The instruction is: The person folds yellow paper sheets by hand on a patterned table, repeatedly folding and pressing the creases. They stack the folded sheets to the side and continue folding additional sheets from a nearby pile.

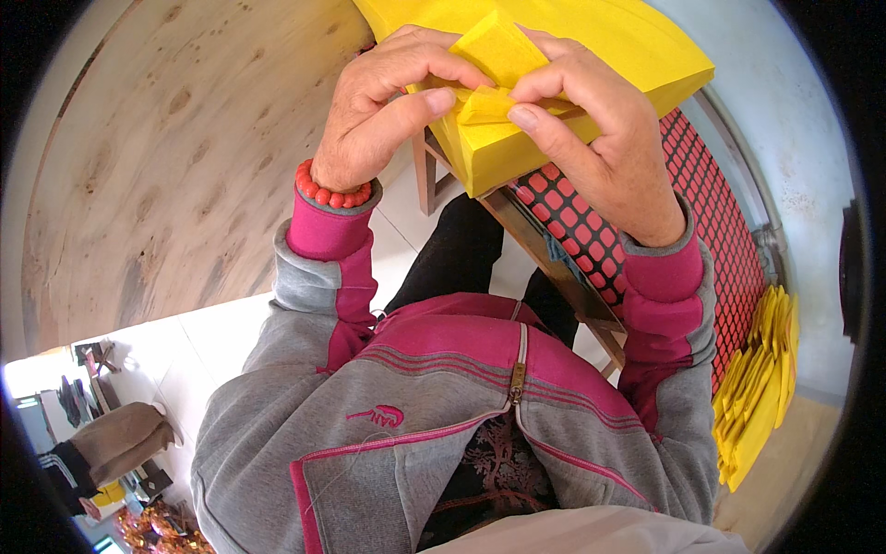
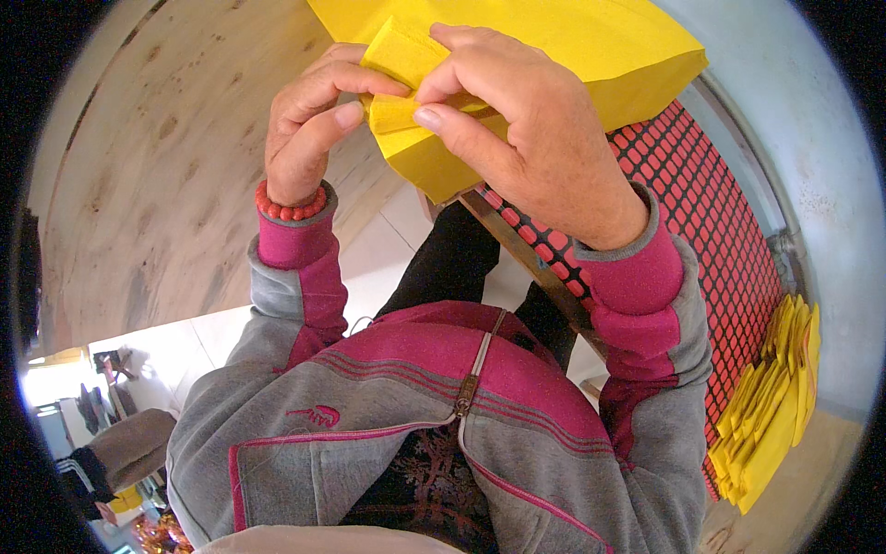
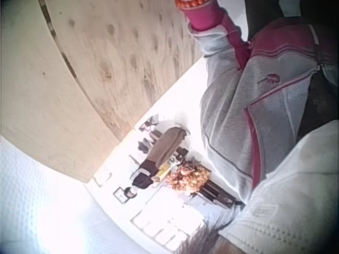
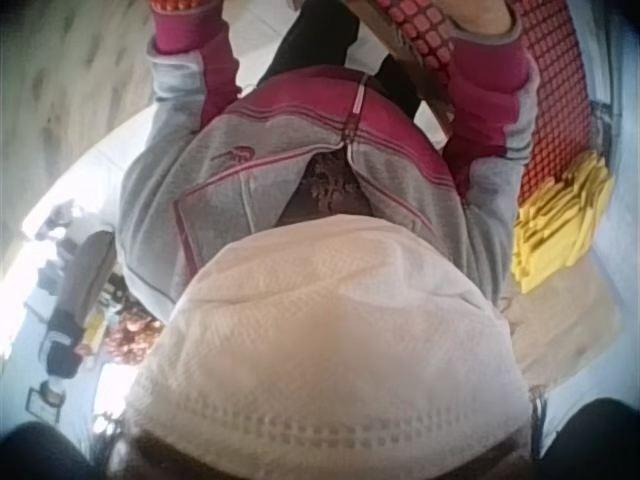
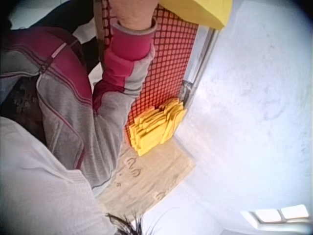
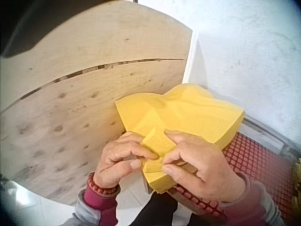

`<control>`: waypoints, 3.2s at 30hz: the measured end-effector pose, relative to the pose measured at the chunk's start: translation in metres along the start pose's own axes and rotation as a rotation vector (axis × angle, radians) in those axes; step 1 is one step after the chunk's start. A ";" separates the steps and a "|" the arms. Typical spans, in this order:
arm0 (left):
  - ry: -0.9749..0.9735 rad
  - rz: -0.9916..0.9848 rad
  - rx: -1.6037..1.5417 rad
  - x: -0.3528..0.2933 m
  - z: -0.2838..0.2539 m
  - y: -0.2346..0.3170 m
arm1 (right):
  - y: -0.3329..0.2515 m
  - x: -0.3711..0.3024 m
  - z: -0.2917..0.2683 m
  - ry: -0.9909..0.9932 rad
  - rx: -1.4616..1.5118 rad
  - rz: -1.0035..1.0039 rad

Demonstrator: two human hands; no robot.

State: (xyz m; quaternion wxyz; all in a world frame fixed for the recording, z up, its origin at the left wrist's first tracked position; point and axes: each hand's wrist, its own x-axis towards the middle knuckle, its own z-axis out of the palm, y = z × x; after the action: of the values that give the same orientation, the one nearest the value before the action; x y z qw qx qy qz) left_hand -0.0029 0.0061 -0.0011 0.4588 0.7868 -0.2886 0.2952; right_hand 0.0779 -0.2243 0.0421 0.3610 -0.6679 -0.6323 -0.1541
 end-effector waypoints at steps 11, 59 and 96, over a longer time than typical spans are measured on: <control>0.121 -0.026 -0.120 -0.003 0.009 -0.006 | -0.004 -0.002 0.002 0.101 0.092 0.124; -0.009 -0.029 0.250 0.013 0.005 0.015 | -0.082 -0.085 -0.106 1.031 0.509 -0.338; -0.193 0.301 0.364 0.050 0.074 0.122 | 0.036 -0.076 -0.089 0.521 1.102 0.793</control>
State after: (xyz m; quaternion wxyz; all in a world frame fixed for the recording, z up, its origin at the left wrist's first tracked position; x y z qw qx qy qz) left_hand -0.0432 -0.1194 0.0725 0.2308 0.8293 -0.3870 0.3306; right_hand 0.1226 -0.3381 0.0434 0.8126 -0.5097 -0.2220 0.1749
